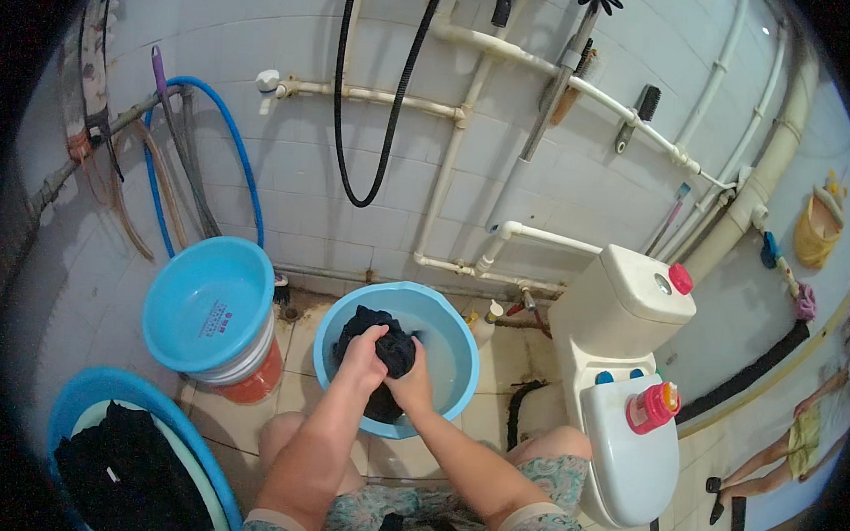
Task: The person sits on the bathroom floor and hand-washes a dark garment in a blue basin filled with water. They repeatedly submerge, scrub, and wring the fabric, occasionally lifting it to inspect the surface before continuing the washing process.
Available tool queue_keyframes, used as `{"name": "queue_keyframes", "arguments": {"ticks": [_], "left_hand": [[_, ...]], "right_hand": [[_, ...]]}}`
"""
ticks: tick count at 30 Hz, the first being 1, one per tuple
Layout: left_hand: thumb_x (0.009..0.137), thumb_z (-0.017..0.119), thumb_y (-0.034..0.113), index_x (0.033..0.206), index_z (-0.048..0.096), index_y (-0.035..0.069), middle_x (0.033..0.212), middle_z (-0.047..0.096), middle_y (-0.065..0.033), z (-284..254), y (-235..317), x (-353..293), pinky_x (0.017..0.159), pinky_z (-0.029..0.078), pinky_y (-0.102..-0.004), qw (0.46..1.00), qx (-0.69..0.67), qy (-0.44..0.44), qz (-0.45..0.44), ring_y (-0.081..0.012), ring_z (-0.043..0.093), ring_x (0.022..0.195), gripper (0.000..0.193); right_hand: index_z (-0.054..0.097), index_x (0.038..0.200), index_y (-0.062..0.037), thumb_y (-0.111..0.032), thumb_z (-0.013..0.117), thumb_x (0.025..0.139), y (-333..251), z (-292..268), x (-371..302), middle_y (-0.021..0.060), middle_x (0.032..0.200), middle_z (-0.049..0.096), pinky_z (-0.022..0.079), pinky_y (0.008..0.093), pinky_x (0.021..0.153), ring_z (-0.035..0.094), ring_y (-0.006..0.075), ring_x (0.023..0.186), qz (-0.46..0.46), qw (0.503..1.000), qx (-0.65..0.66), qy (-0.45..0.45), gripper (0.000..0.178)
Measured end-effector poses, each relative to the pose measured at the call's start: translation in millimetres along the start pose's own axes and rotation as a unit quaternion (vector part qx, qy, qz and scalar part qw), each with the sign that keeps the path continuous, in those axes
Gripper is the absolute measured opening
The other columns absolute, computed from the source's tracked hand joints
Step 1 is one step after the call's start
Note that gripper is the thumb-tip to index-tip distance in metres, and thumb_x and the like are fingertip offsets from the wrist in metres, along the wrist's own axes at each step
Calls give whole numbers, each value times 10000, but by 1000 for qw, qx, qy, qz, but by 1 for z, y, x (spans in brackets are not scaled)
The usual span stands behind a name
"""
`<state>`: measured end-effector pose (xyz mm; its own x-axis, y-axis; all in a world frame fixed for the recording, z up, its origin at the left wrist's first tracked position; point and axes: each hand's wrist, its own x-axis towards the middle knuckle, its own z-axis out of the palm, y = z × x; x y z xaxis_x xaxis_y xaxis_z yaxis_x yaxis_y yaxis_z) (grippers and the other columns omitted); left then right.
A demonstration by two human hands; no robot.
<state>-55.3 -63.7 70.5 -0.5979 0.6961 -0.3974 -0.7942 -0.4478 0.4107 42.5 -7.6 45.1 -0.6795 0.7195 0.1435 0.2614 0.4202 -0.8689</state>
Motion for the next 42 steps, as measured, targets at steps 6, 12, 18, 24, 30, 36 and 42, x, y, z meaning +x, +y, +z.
{"name": "queue_keyframes", "arguments": {"ticks": [6, 12, 18, 24, 30, 36, 42], "left_hand": [[852, 562, 215, 1067, 525, 69, 1042, 565, -77, 6, 18, -17, 892, 419, -441, 986, 145, -51, -71, -258, 529, 1027, 263], [865, 523, 296, 1201, 511, 57, 1222, 522, -142, 9, 13, -25, 929, 407, -430, 578, 808, -26, 111, -308, 510, 1110, 412], [850, 540, 311, 1210, 511, 69, 1194, 518, -149, -3, 10, -21, 923, 405, -428, 483, 858, -18, 172, -325, 498, 1103, 435], [842, 562, 308, 1212, 508, 77, 1158, 514, -149, -10, 6, -20, 952, 363, -445, 434, 885, -41, 165, -337, 477, 1099, 439], [859, 540, 323, 1206, 508, 75, 1160, 516, -153, -21, 11, -18, 949, 358, -450, 428, 890, -48, 148, -338, 481, 1100, 428], [880, 512, 329, 1236, 485, 76, 1201, 504, -155, -19, 16, -17, 964, 341, -458, 411, 904, -43, 106, -325, 472, 1126, 438], [868, 523, 332, 1245, 488, 81, 1209, 510, -151, -11, 15, -19, 959, 356, -451, 394, 912, -46, 106, -316, 481, 1128, 454]], "right_hand": [[517, 1167, -52, -113, 716, 639, 33, -21, 17, 206, 1047, 609, 448, 400, 865, 574, 365, 1003, 84, 994, -44, -53, 568], [483, 1214, -64, -86, 703, 627, 44, -43, 4, 184, 1079, 601, 441, 384, 886, 566, 345, 1029, 139, 986, -81, -32, 627], [289, 1348, -45, -239, 727, 670, 84, -54, -6, 231, 1122, 573, 452, 402, 875, 566, 366, 1030, 66, 992, -101, -43, 830], [232, 1370, -41, -264, 715, 678, 54, -66, -16, 262, 1046, 589, 468, 416, 832, 582, 404, 964, 113, 980, -148, -67, 873], [230, 1371, -43, -208, 711, 663, 52, -59, -26, 271, 950, 610, 491, 452, 758, 603, 429, 841, 15, 985, -164, -43, 872], [233, 1360, -2, -149, 714, 657, 56, -60, -27, 250, 954, 615, 486, 444, 768, 606, 407, 836, 26, 983, -170, -62, 864], [246, 1373, -19, -160, 719, 656, 65, -59, -28, 231, 968, 615, 467, 445, 778, 602, 390, 864, -34, 985, -163, -41, 871]]}}
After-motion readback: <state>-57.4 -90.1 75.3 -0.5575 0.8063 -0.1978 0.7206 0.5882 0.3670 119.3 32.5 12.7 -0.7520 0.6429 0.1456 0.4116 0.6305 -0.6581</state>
